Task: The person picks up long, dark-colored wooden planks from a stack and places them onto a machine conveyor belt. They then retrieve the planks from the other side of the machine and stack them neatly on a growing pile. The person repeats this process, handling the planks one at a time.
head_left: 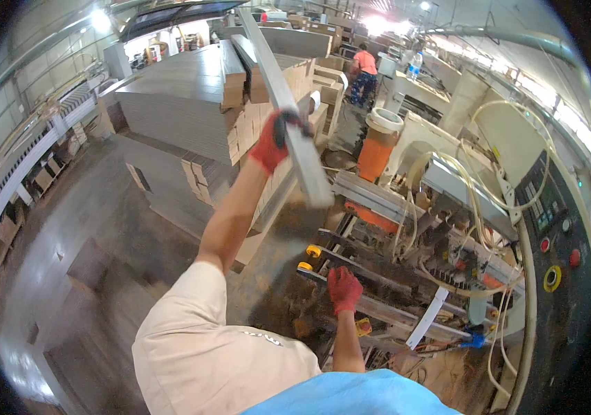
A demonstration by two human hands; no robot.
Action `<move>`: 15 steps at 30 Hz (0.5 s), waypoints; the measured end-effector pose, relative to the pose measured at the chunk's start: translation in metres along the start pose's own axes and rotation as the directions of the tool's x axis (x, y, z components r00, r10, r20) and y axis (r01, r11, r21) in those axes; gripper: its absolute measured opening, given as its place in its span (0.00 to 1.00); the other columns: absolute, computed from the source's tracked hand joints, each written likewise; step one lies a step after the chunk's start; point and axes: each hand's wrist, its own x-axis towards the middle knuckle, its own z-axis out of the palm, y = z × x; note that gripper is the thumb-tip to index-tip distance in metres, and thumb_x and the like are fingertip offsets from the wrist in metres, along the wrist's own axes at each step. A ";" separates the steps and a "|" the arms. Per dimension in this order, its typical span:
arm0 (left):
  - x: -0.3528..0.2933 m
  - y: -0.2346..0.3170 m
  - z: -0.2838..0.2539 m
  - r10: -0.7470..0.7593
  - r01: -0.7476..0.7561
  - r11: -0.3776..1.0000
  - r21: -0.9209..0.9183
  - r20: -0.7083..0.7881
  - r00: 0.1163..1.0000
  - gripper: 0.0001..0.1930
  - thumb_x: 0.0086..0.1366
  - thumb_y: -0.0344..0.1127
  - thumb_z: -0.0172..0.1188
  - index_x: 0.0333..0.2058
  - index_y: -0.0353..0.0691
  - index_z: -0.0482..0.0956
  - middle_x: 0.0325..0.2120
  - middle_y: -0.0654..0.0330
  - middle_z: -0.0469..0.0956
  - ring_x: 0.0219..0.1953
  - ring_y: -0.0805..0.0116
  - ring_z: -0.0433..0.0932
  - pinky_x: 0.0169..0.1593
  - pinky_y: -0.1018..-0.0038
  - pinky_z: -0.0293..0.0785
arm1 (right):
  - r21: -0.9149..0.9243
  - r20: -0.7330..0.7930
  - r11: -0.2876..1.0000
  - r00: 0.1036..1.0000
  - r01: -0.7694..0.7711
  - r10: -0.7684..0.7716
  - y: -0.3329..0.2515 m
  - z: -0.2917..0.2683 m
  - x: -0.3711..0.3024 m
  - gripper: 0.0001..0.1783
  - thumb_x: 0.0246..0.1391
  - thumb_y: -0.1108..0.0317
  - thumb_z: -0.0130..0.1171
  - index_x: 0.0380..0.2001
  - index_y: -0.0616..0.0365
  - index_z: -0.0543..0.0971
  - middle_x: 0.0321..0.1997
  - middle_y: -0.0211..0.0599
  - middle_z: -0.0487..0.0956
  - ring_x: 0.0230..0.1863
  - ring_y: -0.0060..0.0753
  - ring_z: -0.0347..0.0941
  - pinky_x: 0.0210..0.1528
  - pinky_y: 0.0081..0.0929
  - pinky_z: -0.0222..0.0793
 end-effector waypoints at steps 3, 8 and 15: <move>-0.078 -0.046 -0.051 -0.078 0.131 0.958 0.255 -0.209 0.975 0.21 0.73 0.34 0.57 0.62 0.38 0.69 0.42 0.61 0.78 0.38 0.64 0.80 0.49 0.65 0.80 | 0.219 -0.179 0.968 0.980 0.124 -0.085 0.008 0.009 0.001 0.26 0.67 0.46 0.56 0.52 0.57 0.81 0.48 0.53 0.83 0.49 0.55 0.81 0.49 0.49 0.76; -0.151 -0.064 -0.069 0.219 0.144 0.598 0.788 -0.334 0.917 0.17 0.68 0.33 0.65 0.55 0.48 0.77 0.37 0.70 0.76 0.36 0.80 0.73 0.40 0.78 0.70 | 0.690 -0.376 0.674 0.926 0.264 0.022 -0.017 -0.039 0.003 0.22 0.61 0.65 0.66 0.56 0.62 0.78 0.54 0.44 0.82 0.52 0.40 0.80 0.57 0.34 0.73; -0.283 -0.057 -0.199 0.342 0.010 -0.320 0.948 0.105 0.934 0.27 0.50 0.27 0.73 0.49 0.40 0.72 0.41 0.60 0.77 0.47 0.63 0.77 0.53 0.64 0.73 | 0.899 -0.401 -0.132 0.906 0.417 0.134 -0.094 -0.126 -0.046 0.38 0.62 0.68 0.60 0.73 0.57 0.62 0.71 0.42 0.70 0.70 0.35 0.65 0.73 0.35 0.57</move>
